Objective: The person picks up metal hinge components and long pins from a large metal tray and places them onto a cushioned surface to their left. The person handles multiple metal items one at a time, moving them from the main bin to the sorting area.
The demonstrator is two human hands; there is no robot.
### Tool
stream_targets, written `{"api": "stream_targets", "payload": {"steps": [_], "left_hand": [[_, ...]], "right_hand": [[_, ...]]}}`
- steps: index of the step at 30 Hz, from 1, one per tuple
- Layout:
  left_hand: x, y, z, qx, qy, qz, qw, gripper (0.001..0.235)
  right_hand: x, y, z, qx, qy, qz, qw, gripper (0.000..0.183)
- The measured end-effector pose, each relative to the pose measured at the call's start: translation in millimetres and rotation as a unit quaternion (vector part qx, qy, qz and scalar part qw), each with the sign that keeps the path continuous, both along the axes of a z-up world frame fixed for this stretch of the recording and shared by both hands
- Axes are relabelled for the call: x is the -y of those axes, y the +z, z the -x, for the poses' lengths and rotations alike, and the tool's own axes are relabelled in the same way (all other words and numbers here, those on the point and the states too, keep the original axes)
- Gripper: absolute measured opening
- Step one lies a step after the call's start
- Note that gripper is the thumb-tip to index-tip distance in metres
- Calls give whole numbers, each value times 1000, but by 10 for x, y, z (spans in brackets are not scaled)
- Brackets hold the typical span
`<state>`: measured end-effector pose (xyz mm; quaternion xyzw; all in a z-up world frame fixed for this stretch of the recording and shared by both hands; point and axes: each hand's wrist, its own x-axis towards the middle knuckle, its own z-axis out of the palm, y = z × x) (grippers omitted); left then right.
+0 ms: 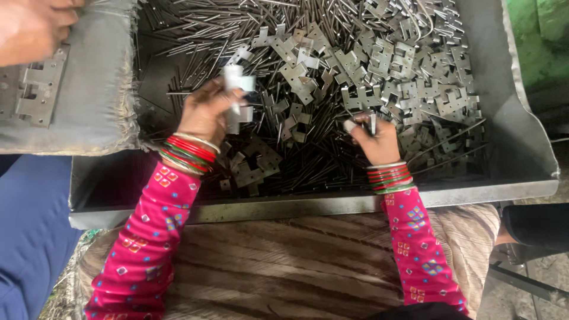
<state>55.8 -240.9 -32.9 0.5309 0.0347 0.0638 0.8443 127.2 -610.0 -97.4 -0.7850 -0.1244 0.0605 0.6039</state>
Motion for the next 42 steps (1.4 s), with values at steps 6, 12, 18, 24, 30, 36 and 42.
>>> {"api": "stream_targets", "payload": {"steps": [6,12,18,24,30,36,42], "left_hand": [[83,-82,-25,-88,19,47,995,43],[231,-79,6,-174,-118,94,973,40],[321,-211,4,-102,-33,-3,994,31],[1142,-449,282,283,171,-578,746,64],[996,-505,217,-22,34,-584,811,49],[-29,190,98,100,233,-523,814,40],[-1215,534,364,17,402,-768,499,35]], "right_hand": [[-335,-221,121,199,175,511,818,48],[-315,-200,60,219,161,456,848,31],[-127,388,28,-180,70,-311,931,30],[-618,458,371,-470,-37,-244,847,37],[-673,-206,269,-206,103,-27,973,40],[-169,-221,-723,191,-33,557,808,36],[94,-548,-1053,174,22,606,776,59]]}}
